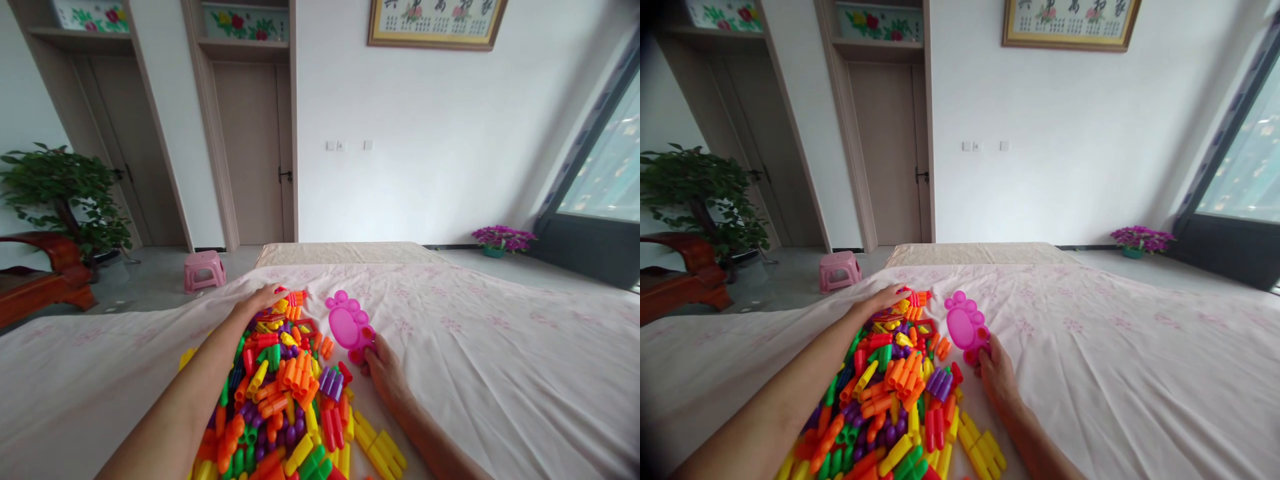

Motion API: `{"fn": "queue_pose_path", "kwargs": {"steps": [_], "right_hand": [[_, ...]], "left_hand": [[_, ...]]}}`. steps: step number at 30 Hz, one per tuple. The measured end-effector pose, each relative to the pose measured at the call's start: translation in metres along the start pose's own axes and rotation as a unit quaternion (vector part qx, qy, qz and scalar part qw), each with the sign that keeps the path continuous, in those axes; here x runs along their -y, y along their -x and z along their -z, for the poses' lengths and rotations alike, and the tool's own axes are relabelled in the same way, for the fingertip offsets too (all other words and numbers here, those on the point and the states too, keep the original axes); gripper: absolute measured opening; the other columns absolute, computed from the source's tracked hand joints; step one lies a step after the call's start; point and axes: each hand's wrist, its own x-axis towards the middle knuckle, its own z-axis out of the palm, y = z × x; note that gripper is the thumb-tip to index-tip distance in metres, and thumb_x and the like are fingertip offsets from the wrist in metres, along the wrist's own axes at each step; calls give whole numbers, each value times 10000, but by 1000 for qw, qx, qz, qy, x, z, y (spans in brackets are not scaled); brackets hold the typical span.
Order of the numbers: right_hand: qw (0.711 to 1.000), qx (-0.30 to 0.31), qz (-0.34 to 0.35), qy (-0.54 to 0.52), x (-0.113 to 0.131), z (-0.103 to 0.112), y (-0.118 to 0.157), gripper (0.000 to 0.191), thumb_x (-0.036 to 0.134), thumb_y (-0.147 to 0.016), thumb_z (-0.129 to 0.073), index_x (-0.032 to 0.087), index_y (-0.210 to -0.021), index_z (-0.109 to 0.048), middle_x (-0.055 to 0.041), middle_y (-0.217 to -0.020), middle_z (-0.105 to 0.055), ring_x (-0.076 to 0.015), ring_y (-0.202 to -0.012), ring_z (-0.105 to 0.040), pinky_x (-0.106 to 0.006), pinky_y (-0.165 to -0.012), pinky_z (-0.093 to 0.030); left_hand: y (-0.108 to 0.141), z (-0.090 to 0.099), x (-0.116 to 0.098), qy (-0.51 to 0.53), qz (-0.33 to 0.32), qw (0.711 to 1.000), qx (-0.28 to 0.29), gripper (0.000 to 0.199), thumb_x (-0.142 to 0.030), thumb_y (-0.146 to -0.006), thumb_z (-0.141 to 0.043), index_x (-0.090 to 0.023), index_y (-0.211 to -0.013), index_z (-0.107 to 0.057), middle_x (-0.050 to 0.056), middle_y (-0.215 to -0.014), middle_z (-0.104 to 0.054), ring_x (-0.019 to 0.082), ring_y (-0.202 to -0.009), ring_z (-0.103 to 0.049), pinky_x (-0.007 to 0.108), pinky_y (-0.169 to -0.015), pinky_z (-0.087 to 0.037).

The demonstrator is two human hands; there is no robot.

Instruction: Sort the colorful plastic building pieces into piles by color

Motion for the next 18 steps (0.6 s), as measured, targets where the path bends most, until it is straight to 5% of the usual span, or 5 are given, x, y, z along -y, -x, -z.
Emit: {"fn": "queue_pose_path", "kwargs": {"steps": [6, 10, 13, 18], "right_hand": [[999, -10, -4, -34, 3, -1, -1, 305, 390, -747, -514, 197, -975, -579, -9, -687, -658, -154, -551, -565, -260, -517, -440], [998, -35, -11, -59, 8, -1, 0, 320, 366, -724, -525, 189, -982, -589, -29, -704, -673, -172, -584, -586, -274, -536, -471], [996, -45, -9, -73, 9, 0, -1, 306, 359, -713, -537, 190, -962, -590, -32, -702, -668, -177, -594, -590, -282, -544, -483], [994, -69, -5, -83, 8, 1, -4, 233, 372, -713, -559, 206, -876, -570, -36, -713, -667, -172, -600, -591, -280, -553, -488]], "left_hand": [[5, -12, -25, -5, -81, 990, 112, 363, -437, -950, -596, -193, -1209, -670, 111, -1322, -646, 237, -1173, -619, 492, -1030, -499], [21, -3, -36, 2, -126, 974, 189, 361, -526, -824, -698, -214, -988, -777, 71, -1202, -741, 251, -1178, -634, 419, -1086, -455], [28, 11, -41, 12, -138, 959, 245, 355, -570, -696, -763, -254, -849, -817, 21, -1016, -801, 244, -1021, -700, 306, -966, -518], [12, 22, -49, 5, -104, 974, 201, 519, -654, -818, -601, -228, -1039, -798, 33, -1042, -799, 257, -1018, -708, 315, -892, -543]]}}
